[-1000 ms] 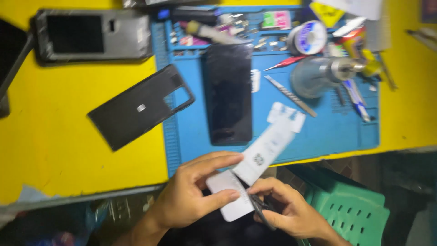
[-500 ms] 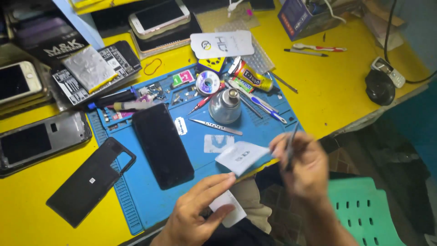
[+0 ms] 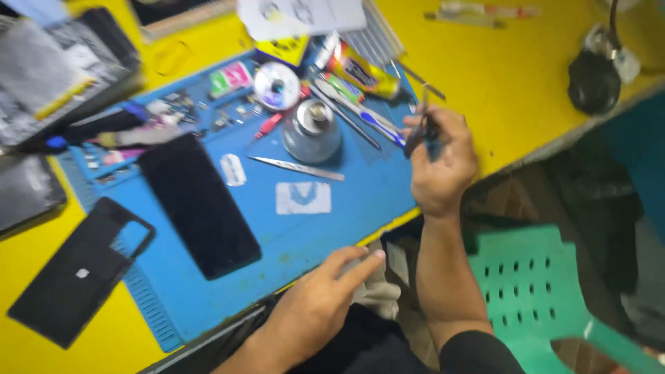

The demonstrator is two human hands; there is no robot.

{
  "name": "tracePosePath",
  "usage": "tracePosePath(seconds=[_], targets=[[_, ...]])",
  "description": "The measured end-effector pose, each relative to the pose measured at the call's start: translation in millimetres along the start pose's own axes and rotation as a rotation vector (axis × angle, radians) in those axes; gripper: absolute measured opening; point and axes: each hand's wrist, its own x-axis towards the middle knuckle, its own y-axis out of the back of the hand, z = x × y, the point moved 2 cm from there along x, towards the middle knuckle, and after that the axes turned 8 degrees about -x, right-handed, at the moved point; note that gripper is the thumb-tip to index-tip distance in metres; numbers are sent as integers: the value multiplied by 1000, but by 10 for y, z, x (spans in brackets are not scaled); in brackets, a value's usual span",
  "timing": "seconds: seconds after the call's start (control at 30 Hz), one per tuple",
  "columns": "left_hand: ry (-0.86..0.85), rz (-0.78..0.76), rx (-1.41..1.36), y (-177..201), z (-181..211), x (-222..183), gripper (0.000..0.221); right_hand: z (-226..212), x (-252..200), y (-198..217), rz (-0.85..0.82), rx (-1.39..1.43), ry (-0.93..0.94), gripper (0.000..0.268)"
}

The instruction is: Trimming a protective film to size using scissors and fitting it onto a smartphone.

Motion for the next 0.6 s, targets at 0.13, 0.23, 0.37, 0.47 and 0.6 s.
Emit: tracePosePath(seconds=[0.13, 0.23, 0.37, 0.47, 0.6], targets=[[116, 25, -176, 51, -72, -1, 46, 365, 67, 279, -67, 15, -117, 41], [128, 28, -223, -74, -104, 0, 39, 801, 112, 397, -235, -345, 70, 35], [-21, -54, -275, -236, -26, 178, 36, 790, 160, 530, -388, -265, 161, 21], [10, -63, -155, -347, 42, 328, 30, 545, 132, 922, -269, -127, 129, 14], [116, -116, -139, -481, 28, 478, 23, 883, -789, 1445, 93, -75, -163, 10]])
